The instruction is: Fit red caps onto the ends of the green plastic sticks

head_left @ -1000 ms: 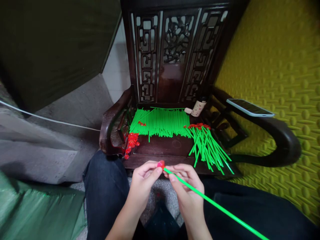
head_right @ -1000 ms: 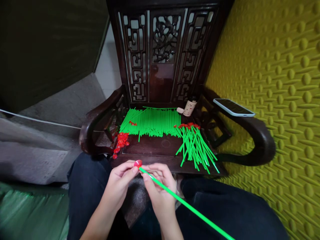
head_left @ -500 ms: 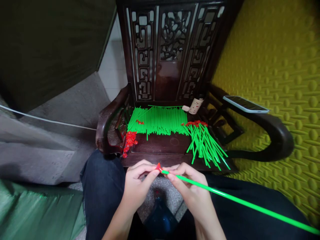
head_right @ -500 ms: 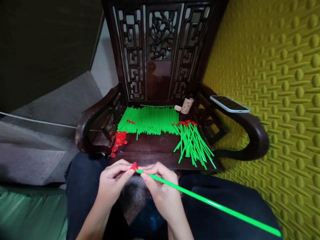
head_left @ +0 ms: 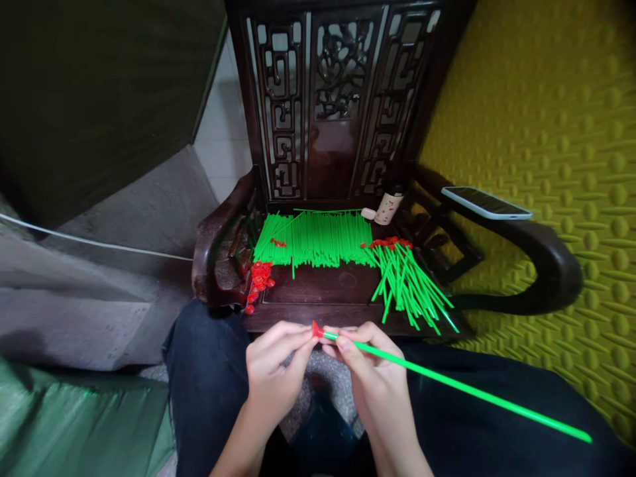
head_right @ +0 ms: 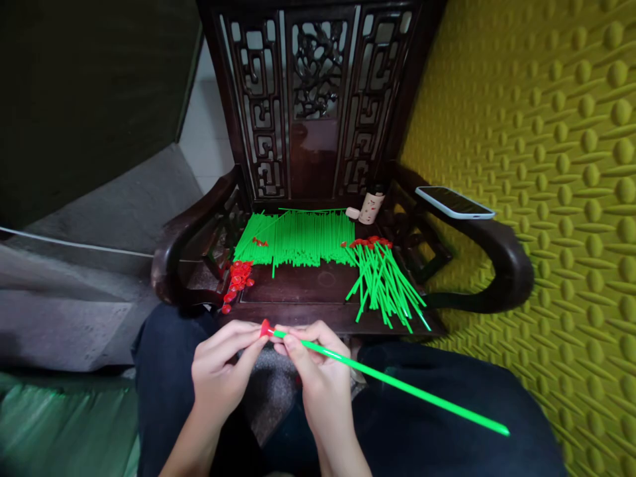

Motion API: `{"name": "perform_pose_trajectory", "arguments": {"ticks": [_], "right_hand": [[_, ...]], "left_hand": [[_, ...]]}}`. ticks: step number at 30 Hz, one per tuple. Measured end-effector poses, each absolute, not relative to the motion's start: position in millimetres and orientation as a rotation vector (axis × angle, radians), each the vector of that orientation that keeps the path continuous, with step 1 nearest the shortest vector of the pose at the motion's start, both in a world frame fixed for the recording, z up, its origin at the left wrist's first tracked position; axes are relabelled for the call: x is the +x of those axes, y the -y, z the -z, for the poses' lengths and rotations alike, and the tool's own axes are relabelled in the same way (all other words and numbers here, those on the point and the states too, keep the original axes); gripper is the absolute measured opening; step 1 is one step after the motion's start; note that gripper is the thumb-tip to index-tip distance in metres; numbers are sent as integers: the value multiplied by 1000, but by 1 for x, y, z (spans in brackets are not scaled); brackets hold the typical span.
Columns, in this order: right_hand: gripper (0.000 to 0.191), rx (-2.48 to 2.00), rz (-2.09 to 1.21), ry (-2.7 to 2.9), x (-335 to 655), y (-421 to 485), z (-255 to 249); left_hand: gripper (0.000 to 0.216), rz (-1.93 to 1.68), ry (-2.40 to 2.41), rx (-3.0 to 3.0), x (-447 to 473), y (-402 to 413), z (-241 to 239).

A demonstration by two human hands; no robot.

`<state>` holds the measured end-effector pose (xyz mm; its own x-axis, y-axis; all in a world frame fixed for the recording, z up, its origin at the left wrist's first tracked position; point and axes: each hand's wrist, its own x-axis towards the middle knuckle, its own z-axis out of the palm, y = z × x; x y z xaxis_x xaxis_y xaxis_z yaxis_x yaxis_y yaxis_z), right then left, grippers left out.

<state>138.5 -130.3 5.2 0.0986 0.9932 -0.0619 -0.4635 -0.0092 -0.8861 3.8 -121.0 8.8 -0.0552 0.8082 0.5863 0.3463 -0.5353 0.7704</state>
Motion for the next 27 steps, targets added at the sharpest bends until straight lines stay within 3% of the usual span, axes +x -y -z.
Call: {"name": "perform_pose_trajectory", "arguments": {"ticks": [18,27], "right_hand": [[8,-854,-1241,827,132,136,-12],[8,-837,-1443,1057,158,126,-34]], "left_hand": [[24,-1693,-1178,1858,6,127,-14],[29,-1637,-1045,1864,2,124,-17]]}}
